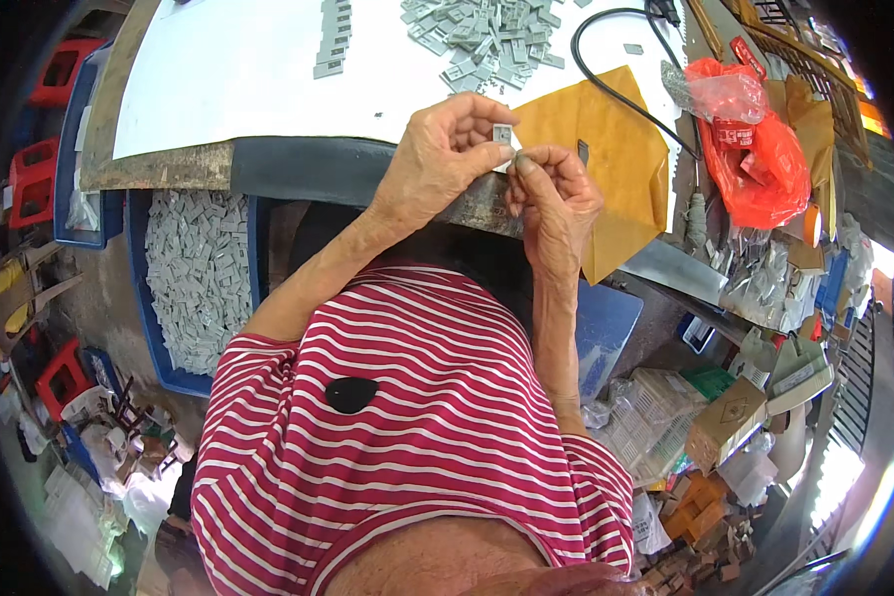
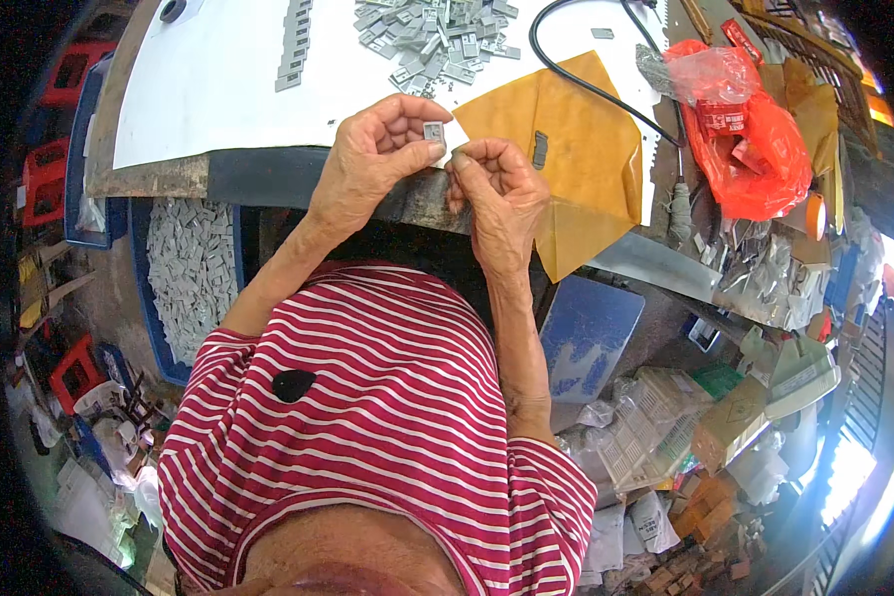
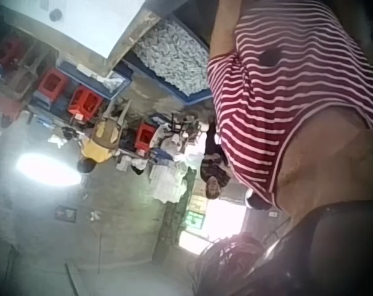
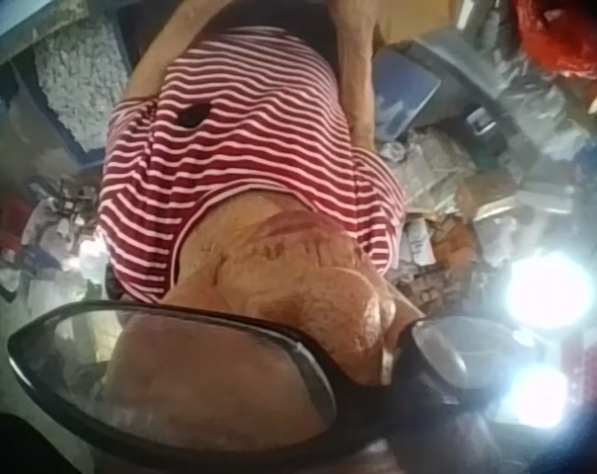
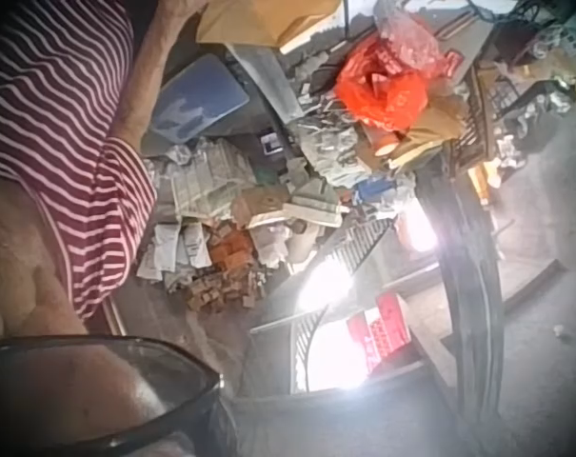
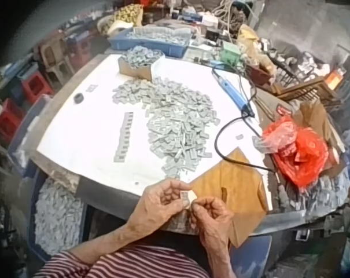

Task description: Assembling small grey plastic and metal components by hand at a workbench.

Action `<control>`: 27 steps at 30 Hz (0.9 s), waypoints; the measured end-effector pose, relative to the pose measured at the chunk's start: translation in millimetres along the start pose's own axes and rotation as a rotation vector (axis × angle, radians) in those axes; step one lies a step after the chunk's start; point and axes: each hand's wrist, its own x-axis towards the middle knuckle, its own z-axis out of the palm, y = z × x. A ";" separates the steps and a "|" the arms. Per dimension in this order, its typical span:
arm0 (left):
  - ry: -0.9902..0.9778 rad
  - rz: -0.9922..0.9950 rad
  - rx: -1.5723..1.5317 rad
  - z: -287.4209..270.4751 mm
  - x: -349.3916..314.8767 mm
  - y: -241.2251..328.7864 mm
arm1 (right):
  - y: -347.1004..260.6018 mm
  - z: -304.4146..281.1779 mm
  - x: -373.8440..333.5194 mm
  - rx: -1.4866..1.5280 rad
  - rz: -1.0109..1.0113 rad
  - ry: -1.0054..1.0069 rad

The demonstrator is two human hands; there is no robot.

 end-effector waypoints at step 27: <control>-0.072 0.322 0.357 3.2 -2.9 -7.5 | -4.7 -8.2 -0.3 0.026 0.021 0.010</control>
